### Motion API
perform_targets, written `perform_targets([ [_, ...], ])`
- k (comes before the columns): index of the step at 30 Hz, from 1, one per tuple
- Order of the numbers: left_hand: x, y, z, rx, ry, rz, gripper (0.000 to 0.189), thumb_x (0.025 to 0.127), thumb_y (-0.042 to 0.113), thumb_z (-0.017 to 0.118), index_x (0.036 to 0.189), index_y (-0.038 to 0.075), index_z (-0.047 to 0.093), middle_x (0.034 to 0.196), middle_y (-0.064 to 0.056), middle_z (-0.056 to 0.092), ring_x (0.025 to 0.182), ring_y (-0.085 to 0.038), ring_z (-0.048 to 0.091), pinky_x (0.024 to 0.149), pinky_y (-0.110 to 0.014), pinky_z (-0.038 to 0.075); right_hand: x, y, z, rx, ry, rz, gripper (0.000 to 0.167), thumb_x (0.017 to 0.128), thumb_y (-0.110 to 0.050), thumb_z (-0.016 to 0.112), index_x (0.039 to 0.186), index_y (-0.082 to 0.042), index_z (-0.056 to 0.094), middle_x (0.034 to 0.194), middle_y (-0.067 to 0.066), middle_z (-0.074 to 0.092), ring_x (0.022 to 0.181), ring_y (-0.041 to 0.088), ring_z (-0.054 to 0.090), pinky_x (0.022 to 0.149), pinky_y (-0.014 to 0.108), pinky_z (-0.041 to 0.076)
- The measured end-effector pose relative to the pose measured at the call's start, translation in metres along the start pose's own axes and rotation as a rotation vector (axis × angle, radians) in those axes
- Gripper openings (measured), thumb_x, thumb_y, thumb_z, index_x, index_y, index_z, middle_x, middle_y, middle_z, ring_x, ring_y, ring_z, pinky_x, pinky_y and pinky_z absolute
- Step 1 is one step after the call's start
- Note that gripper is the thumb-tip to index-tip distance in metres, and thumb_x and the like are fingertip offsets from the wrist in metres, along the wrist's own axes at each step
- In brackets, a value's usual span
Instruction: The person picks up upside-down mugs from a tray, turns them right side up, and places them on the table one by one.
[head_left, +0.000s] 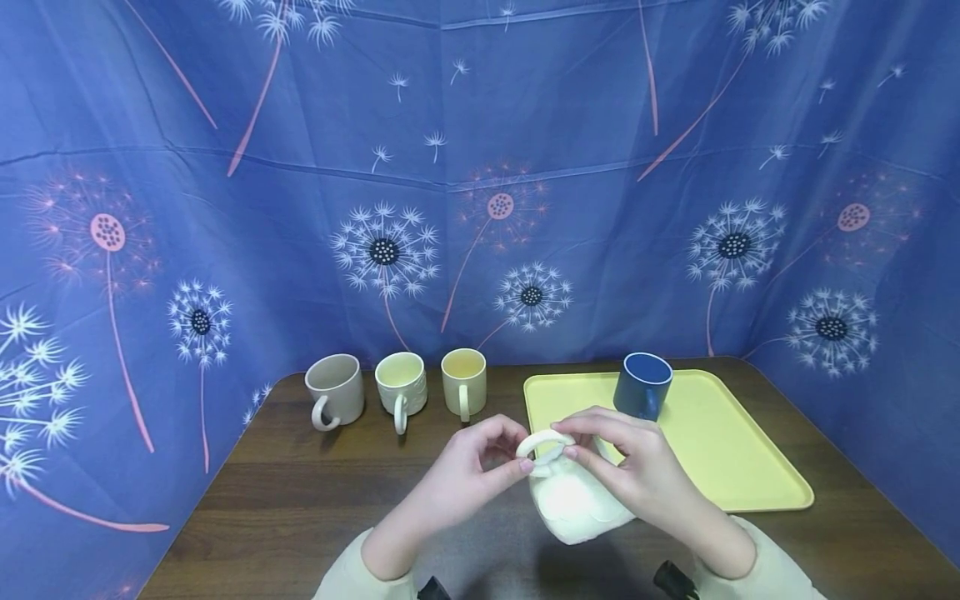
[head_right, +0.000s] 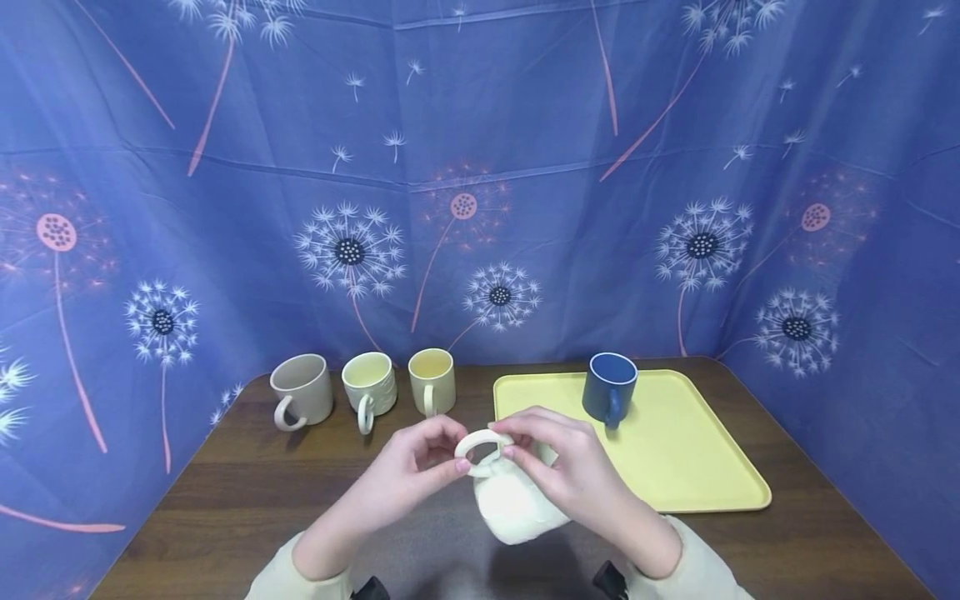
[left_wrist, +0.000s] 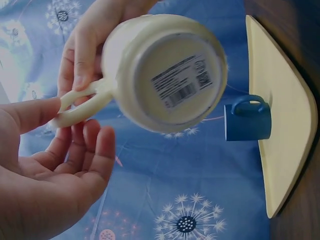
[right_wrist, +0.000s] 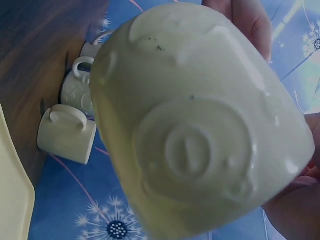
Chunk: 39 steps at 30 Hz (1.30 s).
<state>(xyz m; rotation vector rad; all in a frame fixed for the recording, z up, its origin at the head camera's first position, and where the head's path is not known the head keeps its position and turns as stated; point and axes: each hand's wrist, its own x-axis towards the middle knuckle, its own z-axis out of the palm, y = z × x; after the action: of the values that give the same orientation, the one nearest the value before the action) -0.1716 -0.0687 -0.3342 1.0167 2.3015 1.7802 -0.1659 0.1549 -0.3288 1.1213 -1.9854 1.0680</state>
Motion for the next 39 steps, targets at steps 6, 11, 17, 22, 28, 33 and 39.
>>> perform_targets([
  [6, 0.001, 0.001, -0.003, -0.068, -0.075, -0.042, 0.021, 0.088, 0.011, 0.064, 0.105, -0.001, 0.059, 0.100, -0.020, 0.062, 0.086, -0.010, 0.060, 0.078, -0.022, 0.050, 0.004, 0.000, -0.002, 0.005, -0.045, -0.068, 0.041, 0.069, 0.010, 0.074, 0.105, -0.008, 0.069, 0.094, 0.003, 0.070, 0.088, 0.011, 0.064, 0.080, 0.015, 0.047],
  [11, 0.002, 0.000, -0.003, -0.123, -0.115, -0.065, 0.023, 0.088, 0.009, 0.063, 0.105, -0.004, 0.058, 0.099, -0.020, 0.062, 0.085, -0.008, 0.059, 0.078, -0.021, 0.050, 0.005, 0.002, -0.001, 0.029, -0.074, -0.162, 0.027, 0.079, 0.003, 0.070, 0.105, -0.004, 0.068, 0.095, 0.006, 0.069, 0.087, 0.014, 0.063, 0.077, 0.016, 0.048],
  [17, 0.003, 0.000, 0.000, -0.173, -0.161, -0.084, 0.021, 0.088, 0.008, 0.062, 0.103, -0.006, 0.058, 0.091, -0.011, 0.061, 0.081, -0.006, 0.058, 0.074, -0.020, 0.050, 0.008, 0.004, 0.000, 0.002, -0.088, -0.262, 0.020, 0.095, -0.016, 0.055, 0.100, -0.002, 0.069, 0.092, 0.005, 0.068, 0.082, 0.014, 0.063, 0.076, 0.017, 0.049],
  [22, 0.003, 0.000, 0.002, -0.191, -0.212, -0.115, 0.021, 0.089, 0.009, 0.061, 0.103, -0.007, 0.059, 0.088, -0.007, 0.062, 0.080, -0.004, 0.057, 0.073, -0.020, 0.049, 0.010, 0.002, 0.000, -0.007, -0.140, -0.307, 0.019, 0.095, -0.014, 0.054, 0.100, -0.003, 0.068, 0.092, 0.004, 0.067, 0.082, 0.014, 0.063, 0.075, 0.017, 0.049],
  [28, 0.002, -0.001, 0.001, -0.235, -0.280, -0.103, 0.020, 0.091, 0.008, 0.059, 0.098, -0.010, 0.058, 0.083, -0.003, 0.060, 0.077, -0.004, 0.054, 0.069, -0.017, 0.046, 0.011, 0.001, 0.002, 0.020, -0.178, -0.346, 0.018, 0.095, -0.012, 0.054, 0.100, -0.002, 0.068, 0.092, 0.005, 0.067, 0.081, 0.014, 0.062, 0.074, 0.017, 0.049],
  [33, 0.002, -0.003, 0.000, -0.298, -0.330, -0.058, 0.025, 0.092, 0.009, 0.056, 0.096, -0.015, 0.056, 0.082, -0.009, 0.059, 0.077, -0.005, 0.054, 0.071, -0.018, 0.046, 0.012, 0.000, 0.002, 0.027, -0.194, -0.361, 0.017, 0.095, -0.012, 0.054, 0.100, -0.002, 0.067, 0.092, 0.005, 0.067, 0.081, 0.014, 0.062, 0.074, 0.018, 0.049],
  [39, 0.001, -0.005, -0.001, -0.322, -0.350, -0.044, 0.024, 0.092, 0.006, 0.057, 0.098, -0.018, 0.056, 0.085, -0.030, 0.057, 0.078, -0.003, 0.056, 0.074, -0.019, 0.048, 0.010, 0.000, 0.001, 0.039, -0.228, -0.340, 0.015, 0.093, -0.009, 0.057, 0.103, -0.003, 0.067, 0.093, 0.004, 0.067, 0.083, 0.013, 0.062, 0.075, 0.016, 0.048],
])
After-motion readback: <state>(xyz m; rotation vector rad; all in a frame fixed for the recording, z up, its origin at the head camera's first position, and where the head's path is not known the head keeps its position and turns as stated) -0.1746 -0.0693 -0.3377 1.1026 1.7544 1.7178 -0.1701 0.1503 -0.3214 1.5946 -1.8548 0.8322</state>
